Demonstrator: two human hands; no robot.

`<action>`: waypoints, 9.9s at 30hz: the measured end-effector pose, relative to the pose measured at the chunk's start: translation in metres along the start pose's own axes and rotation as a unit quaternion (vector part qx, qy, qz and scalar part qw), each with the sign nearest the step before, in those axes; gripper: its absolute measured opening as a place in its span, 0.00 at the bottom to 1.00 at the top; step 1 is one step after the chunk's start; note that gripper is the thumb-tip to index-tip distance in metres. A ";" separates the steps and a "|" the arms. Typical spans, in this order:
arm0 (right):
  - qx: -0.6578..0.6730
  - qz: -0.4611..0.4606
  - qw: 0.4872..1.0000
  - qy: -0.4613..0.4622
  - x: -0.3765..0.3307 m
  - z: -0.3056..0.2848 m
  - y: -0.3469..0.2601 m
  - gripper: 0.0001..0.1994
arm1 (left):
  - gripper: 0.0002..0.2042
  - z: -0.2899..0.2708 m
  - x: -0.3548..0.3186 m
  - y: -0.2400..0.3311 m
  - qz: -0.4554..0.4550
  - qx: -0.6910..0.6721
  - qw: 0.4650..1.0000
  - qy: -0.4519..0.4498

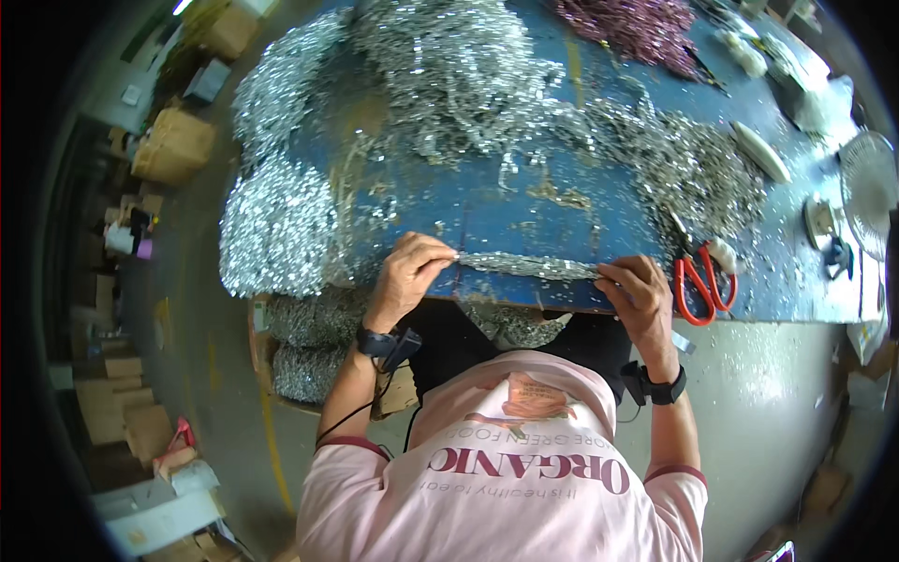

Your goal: Cutting and preparing decorative tinsel strips using scissors in a manufacturing workshop.

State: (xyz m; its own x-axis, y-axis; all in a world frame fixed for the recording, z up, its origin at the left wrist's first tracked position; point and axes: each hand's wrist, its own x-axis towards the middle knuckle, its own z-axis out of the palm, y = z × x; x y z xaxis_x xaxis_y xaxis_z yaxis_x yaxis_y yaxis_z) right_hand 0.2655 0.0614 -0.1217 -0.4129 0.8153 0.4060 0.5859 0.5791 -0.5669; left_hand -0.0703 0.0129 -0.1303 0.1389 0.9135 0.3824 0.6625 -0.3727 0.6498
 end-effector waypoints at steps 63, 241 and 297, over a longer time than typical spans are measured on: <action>0.186 0.220 0.947 -0.140 -0.095 -0.043 -0.036 0.47 | 0.10 0.083 0.092 0.107 -0.290 -0.498 0.716 -0.395; 0.632 0.294 0.693 0.183 -0.067 0.001 -0.039 0.17 | 0.38 0.115 0.012 0.103 -0.257 -0.584 0.732 -0.237; 0.108 -0.056 0.992 -0.001 0.028 -0.042 -0.028 0.46 | 0.11 0.000 0.047 0.110 -0.120 -0.366 0.922 0.032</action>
State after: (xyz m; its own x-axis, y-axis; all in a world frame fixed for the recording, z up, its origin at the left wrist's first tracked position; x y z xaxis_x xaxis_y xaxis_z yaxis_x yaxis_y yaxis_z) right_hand 0.2669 0.0675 -0.0640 -0.4681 0.7452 0.4750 0.3720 0.6537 -0.6590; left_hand 0.0093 0.0145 -0.0410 -0.0058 0.9813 0.1926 -0.0101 -0.1927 0.9812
